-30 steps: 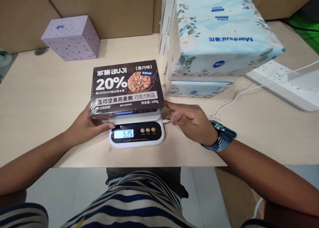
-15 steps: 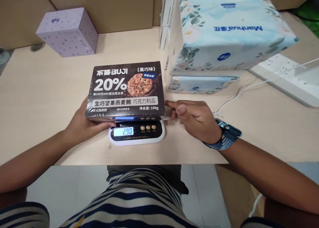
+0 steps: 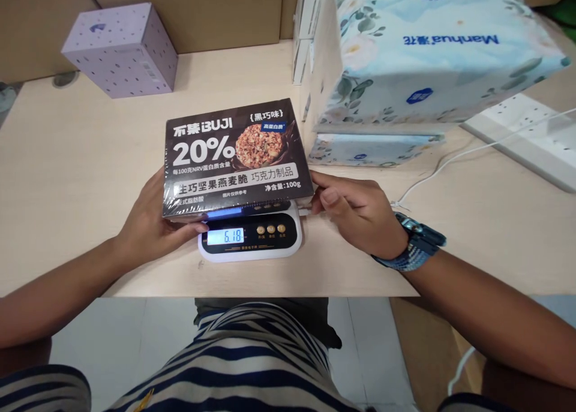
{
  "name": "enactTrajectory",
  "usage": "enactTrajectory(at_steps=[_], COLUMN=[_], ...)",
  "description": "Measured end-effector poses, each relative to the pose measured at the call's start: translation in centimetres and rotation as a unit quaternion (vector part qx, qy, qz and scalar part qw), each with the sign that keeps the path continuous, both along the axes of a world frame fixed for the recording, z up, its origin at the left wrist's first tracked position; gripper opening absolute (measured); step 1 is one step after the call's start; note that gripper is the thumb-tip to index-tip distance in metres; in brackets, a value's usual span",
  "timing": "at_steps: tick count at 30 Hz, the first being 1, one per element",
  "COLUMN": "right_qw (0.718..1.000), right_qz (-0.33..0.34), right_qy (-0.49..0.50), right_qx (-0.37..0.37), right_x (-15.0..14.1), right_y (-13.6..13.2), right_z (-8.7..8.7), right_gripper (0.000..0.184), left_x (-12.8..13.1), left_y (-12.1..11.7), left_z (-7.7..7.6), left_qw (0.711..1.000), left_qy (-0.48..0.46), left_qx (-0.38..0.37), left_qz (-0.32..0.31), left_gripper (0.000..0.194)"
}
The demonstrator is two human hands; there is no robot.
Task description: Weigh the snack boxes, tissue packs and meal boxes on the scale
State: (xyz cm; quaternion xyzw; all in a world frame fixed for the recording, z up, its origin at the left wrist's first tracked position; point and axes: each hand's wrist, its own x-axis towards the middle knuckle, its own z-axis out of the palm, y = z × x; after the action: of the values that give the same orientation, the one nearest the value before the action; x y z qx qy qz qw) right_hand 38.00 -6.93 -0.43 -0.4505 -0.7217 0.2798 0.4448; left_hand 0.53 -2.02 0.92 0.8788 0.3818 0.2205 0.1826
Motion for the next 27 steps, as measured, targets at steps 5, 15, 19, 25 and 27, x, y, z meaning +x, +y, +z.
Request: enactTrajectory(at_steps=[5, 15, 19, 25, 27], right_qw=[1.000, 0.996, 0.994, 0.992, 0.991], right_qz=[-0.025, -0.074, -0.090, -0.084, -0.082], right_qy=[-0.003, -0.029, -0.055, -0.074, -0.077], right_qx=[0.007, 0.043, 0.035, 0.065, 0.067], right_x=[-0.13, -0.49, -0.38, -0.19, -0.15], right_y=[-0.04, -0.05, -0.04, -0.24, -0.26], right_z=[-0.10, 0.46, 0.56, 0.40, 0.30], right_gripper=[0.058, 0.061, 0.066, 0.052, 0.050], left_x=[0.03, -0.45, -0.67, -0.70, -0.79], left_y=[0.03, 0.11, 0.27, 0.14, 0.28], left_z=[-0.34, 0.01, 0.11, 0.03, -0.44], left_qw=[1.000, 0.998, 0.999, 0.999, 0.998], left_qy=[-0.003, 0.028, 0.017, -0.024, -0.050], left_qx=[-0.017, -0.019, -0.015, 0.025, 0.032], left_qz=[0.018, 0.046, 0.045, 0.024, 0.019], left_gripper=[0.090, 0.119, 0.126, 0.119, 0.117])
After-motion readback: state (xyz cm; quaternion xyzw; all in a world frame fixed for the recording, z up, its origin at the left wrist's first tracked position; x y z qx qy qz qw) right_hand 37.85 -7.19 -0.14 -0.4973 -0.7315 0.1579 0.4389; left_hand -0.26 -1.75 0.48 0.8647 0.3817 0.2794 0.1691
